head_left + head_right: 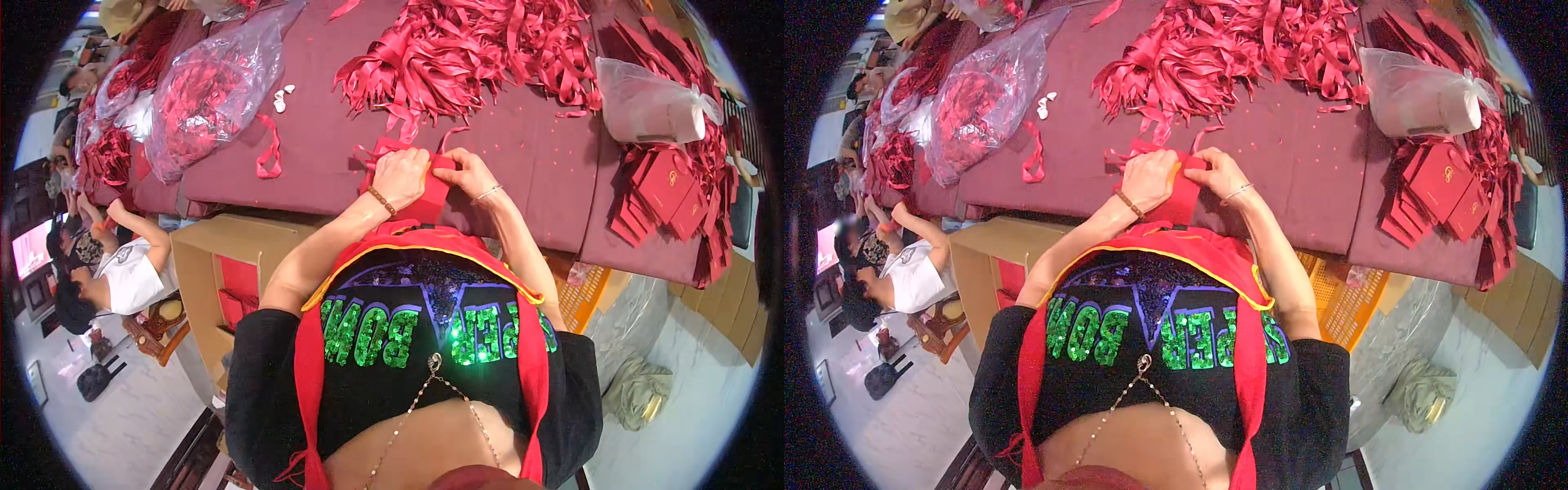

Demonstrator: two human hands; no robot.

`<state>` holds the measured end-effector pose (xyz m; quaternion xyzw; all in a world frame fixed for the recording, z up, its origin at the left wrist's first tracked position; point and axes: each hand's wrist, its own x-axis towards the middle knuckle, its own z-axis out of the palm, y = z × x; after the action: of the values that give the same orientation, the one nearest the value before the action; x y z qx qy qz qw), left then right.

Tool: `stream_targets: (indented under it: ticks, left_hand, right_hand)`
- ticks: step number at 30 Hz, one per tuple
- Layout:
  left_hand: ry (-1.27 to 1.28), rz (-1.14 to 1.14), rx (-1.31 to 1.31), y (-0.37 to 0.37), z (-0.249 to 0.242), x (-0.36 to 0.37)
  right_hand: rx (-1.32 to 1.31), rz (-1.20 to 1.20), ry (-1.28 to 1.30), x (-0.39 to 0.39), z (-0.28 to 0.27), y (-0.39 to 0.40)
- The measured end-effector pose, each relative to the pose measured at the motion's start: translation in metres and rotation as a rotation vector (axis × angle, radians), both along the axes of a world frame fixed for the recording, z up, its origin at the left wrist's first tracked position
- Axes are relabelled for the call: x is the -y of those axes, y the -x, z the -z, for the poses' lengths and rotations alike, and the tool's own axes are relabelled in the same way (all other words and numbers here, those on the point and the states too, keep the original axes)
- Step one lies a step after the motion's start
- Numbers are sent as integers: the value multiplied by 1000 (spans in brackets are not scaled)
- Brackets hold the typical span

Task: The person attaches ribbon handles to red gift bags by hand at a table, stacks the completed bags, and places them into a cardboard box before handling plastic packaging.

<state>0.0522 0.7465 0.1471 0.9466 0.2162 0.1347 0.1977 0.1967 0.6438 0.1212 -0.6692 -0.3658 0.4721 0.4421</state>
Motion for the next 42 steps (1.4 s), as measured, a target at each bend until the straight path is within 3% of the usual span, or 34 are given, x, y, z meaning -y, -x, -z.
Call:
stream_targets:
  ticks: [9, 16, 26, 31, 34, 37, 39, 42]
  left_hand:
    - [137, -3, -132, 4, -15, -10]
    - [166, -65, -4, 6, -5, 0]
    - [122, -46, -79, 0, -2, -6]
    - [58, -72, -135, -3, -6, 3]
    - [-30, -18, -36, -2, -6, 1]
    - [-183, -4, 166, -3, -15, 0]
    - [122, -21, -115, -5, -14, -4]
    - [143, -40, -32, -3, -10, -4]
  right_hand:
    - [-119, 46, 16, -4, 14, 4]
    - [-403, 82, 61, -8, 10, 0]
    - [-409, 40, 74, -9, 2, 1]
    - [10, 45, -43, -7, 5, 11]
    - [-214, 42, 25, -5, 3, 5]
    - [-238, 52, 35, -5, 2, 5]
    - [-226, 54, 42, -4, 5, 6]
    - [-256, 75, 57, 0, -3, 6]
